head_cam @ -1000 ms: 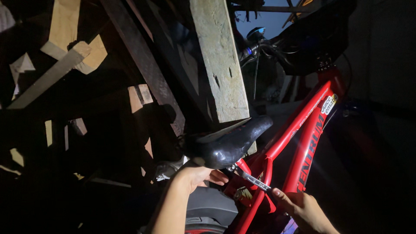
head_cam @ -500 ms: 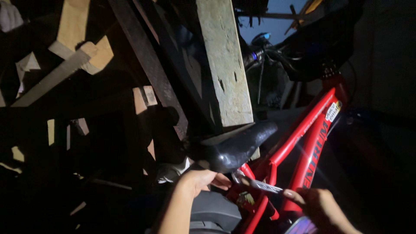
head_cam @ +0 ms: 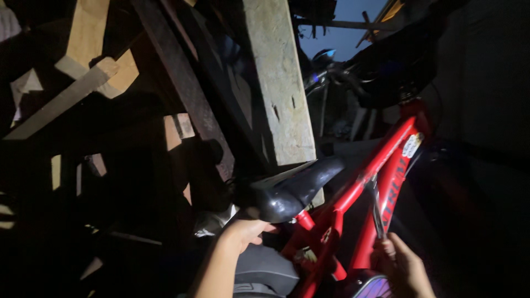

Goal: The person uses a wrench to loosen and tighten the seat clamp bolt of a red children's bicycle, holding the saddle steady with the other hand and repositioning the seat while working on the bolt.

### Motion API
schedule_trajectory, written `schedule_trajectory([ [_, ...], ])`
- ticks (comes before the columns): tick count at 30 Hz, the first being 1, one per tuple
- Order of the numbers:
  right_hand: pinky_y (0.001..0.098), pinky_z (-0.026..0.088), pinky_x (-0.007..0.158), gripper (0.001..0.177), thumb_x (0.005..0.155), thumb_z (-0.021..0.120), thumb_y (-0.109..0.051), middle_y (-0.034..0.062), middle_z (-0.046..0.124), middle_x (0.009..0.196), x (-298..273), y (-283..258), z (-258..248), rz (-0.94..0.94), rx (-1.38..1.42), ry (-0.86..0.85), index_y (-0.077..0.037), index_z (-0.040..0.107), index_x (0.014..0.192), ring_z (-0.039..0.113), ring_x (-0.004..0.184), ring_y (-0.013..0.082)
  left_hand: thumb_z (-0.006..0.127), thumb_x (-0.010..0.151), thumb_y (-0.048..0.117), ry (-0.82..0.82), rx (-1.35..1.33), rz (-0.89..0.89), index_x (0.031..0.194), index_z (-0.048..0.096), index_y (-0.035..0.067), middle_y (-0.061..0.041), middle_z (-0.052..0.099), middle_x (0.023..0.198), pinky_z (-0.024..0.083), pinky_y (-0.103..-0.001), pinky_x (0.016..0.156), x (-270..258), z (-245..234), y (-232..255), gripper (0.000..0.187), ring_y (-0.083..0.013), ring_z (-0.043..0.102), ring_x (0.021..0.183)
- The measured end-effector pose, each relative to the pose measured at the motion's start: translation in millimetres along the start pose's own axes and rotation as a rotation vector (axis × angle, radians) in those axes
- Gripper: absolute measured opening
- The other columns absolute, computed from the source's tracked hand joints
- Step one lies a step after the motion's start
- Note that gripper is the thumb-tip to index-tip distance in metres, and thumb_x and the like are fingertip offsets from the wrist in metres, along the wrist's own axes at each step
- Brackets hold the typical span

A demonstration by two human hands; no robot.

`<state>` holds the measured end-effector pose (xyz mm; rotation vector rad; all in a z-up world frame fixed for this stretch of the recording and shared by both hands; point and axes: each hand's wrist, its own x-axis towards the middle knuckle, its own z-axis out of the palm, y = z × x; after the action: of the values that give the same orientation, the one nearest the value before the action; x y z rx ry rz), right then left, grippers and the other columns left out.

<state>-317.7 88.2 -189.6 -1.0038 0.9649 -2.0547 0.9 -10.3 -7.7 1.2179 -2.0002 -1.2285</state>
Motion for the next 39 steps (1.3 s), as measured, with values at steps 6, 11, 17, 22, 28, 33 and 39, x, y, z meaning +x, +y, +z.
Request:
schedule_trajectory([
  [6, 0.0347, 0.046, 0.048, 0.022, 0.099, 0.060, -0.009, 0.0118, 0.064, 0.078, -0.8, -54.4, 68.3, -0.281, -0.110, 0.102, -0.005, 0.048, 0.117, 0.060, 0.057, 0.0212, 0.052, 0.098, 0.045, -0.008, -0.070, 0.012, 0.122, 0.069, 0.015, -0.002, 0.078, 0.111, 0.047, -0.042, 0.085, 14.0, -14.4, -10.2, 0.042, -0.0196, 0.072, 0.101],
  [11, 0.0300, 0.033, 0.042, 0.025, 0.093, 0.068, -0.026, 0.0048, 0.054, 0.072, 20.9, -146.3, 125.1, -0.098, 0.048, 0.129, -0.006, 0.056, 0.098, 0.043, 0.049, 0.0128, 0.049, 0.097, 0.050, -0.033, -0.145, -0.021, 0.126, 0.071, 0.012, -0.006, 0.081, 0.110, 0.052, -0.034, 0.070, 34.6, -26.9, -19.7, 0.053, -0.0220, 0.075, 0.095],
  [17, 0.0298, 0.029, 0.042, 0.053, 0.090, 0.078, -0.047, 0.0089, 0.047, 0.079, 50.0, -184.6, 177.6, -0.011, -0.090, 0.139, 0.001, 0.059, 0.101, 0.040, 0.052, 0.0156, 0.061, 0.089, 0.047, -0.181, -0.146, 0.110, 0.139, 0.059, 0.011, -0.011, 0.071, 0.128, 0.051, -0.048, 0.080, 28.5, -25.2, -30.6, 0.061, -0.0281, 0.071, 0.111],
  [22, 0.0368, 0.050, 0.042, 0.057, 0.080, 0.084, -0.045, 0.0127, 0.064, 0.080, 69.5, -178.1, 182.7, -0.048, -0.537, 0.356, -0.001, 0.058, 0.106, 0.064, 0.061, 0.0218, 0.058, 0.092, 0.042, -0.105, -0.153, 0.031, 0.142, 0.054, 0.012, -0.010, 0.066, 0.135, 0.044, -0.050, 0.090, 12.2, -17.5, -31.4, 0.059, -0.0281, 0.067, 0.118],
  [28, 0.0479, 0.051, 0.052, 0.056, 0.090, 0.076, -0.053, 0.0173, 0.052, 0.076, 88.6, -153.1, 155.4, 0.156, -0.303, 0.178, 0.000, 0.074, 0.108, 0.049, 0.057, 0.0291, 0.053, 0.095, 0.036, -0.070, -0.171, 0.004, 0.147, 0.048, 0.014, -0.009, 0.060, 0.144, 0.036, -0.053, 0.101, 2.8, -13.9, -18.7, 0.057, -0.0280, 0.062, 0.127],
  [33, 0.0381, 0.050, 0.059, 0.060, 0.096, 0.069, -0.055, 0.0111, 0.064, 0.074, 41.8, -105.7, 128.0, -0.136, -0.375, 0.522, 0.005, 0.068, 0.091, 0.058, 0.062, 0.0198, 0.049, 0.098, 0.031, -0.033, -0.168, -0.010, 0.151, 0.043, 0.015, -0.008, 0.055, 0.151, 0.029, -0.055, 0.111, 4.2, -11.8, -11.3, 0.056, -0.0280, 0.058, 0.135],
  [39, 0.0406, 0.044, 0.049, 0.044, 0.090, 0.077, -0.039, 0.0152, 0.065, 0.069, 7.4, -77.4, 135.1, 0.204, -0.288, 0.390, 0.005, 0.072, 0.086, 0.057, 0.054, 0.0253, 0.043, 0.100, 0.029, 0.005, -0.212, -0.055, 0.154, 0.039, 0.017, -0.006, 0.050, 0.158, 0.020, -0.059, 0.120, 31.7, -4.7, -35.9, 0.056, -0.0298, 0.054, 0.143],
])
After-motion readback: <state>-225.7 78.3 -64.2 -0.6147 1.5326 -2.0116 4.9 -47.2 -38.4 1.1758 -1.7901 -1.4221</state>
